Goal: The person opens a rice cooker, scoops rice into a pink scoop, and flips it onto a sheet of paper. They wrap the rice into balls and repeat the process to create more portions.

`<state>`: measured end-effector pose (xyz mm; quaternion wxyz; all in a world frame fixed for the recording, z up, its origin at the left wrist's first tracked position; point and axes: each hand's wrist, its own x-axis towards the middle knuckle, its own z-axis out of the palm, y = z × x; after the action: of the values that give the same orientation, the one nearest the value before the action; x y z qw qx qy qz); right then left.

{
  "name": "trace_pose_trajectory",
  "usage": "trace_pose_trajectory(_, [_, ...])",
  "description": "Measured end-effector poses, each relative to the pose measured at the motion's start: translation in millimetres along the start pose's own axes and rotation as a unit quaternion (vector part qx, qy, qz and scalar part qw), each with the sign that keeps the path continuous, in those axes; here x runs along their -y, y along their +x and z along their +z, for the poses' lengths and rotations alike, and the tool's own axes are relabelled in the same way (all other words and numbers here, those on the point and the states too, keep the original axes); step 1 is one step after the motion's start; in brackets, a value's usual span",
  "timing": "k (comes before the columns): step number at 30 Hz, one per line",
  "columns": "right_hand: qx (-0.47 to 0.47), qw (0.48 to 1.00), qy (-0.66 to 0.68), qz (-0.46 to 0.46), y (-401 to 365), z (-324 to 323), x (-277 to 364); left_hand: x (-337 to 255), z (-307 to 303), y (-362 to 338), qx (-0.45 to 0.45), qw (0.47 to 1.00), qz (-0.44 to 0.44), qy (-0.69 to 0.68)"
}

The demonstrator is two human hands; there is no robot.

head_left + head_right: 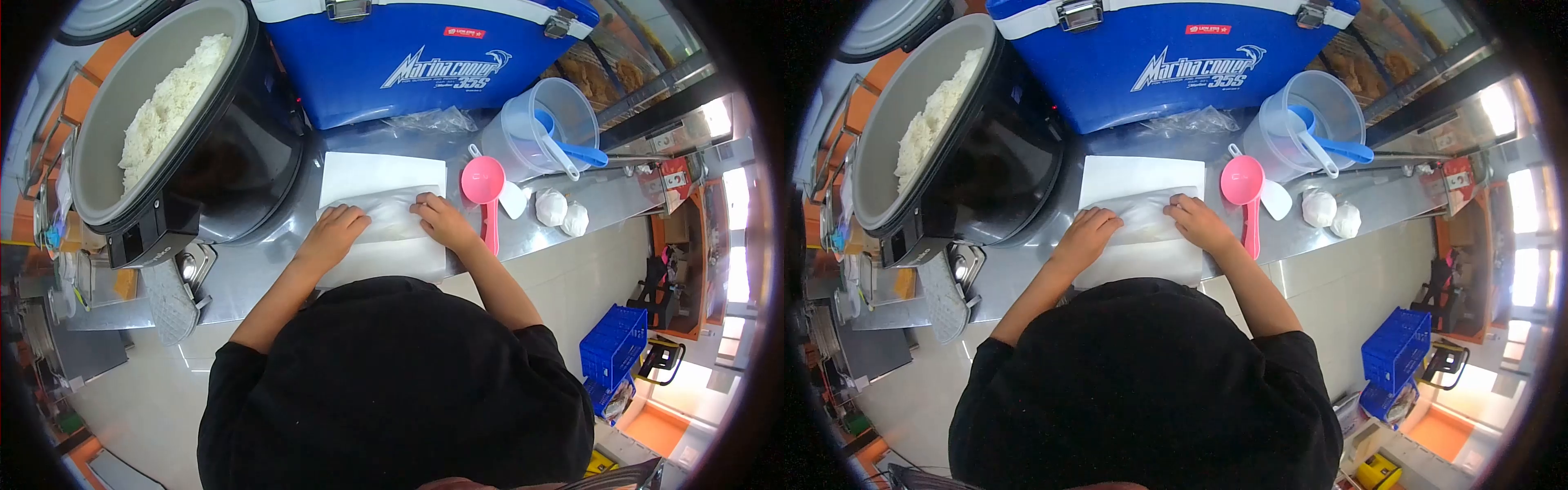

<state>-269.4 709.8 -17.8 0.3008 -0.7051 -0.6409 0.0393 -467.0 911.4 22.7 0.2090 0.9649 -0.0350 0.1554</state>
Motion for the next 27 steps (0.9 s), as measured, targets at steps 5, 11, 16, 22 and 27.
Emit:
trace_pose_trajectory(5, [0.074,0.995,0.070,0.018,1,-2,0,17,20,-6,0.047,0.997,-0.039,-0.053])
trace_pose_trajectory(11, [0.078,0.996,0.037,-0.022,-1,-25,11,14,7,-9,0.081,0.994,-0.032,-0.073])
trace_pose_trajectory(16, [0.091,0.994,-0.041,-0.040,-7,-14,-2,23,23,-20,0.060,0.998,0.032,-0.003])
trace_pose_trajectory(22, [0.163,0.976,0.068,0.125,16,-16,-5,16,12,-2,0.122,0.981,-0.147,-0.025])
trace_pose_trajectory(27, [0.102,0.971,0.003,0.215,34,-6,6,3,15,38,0.189,0.883,-0.430,-0.019])
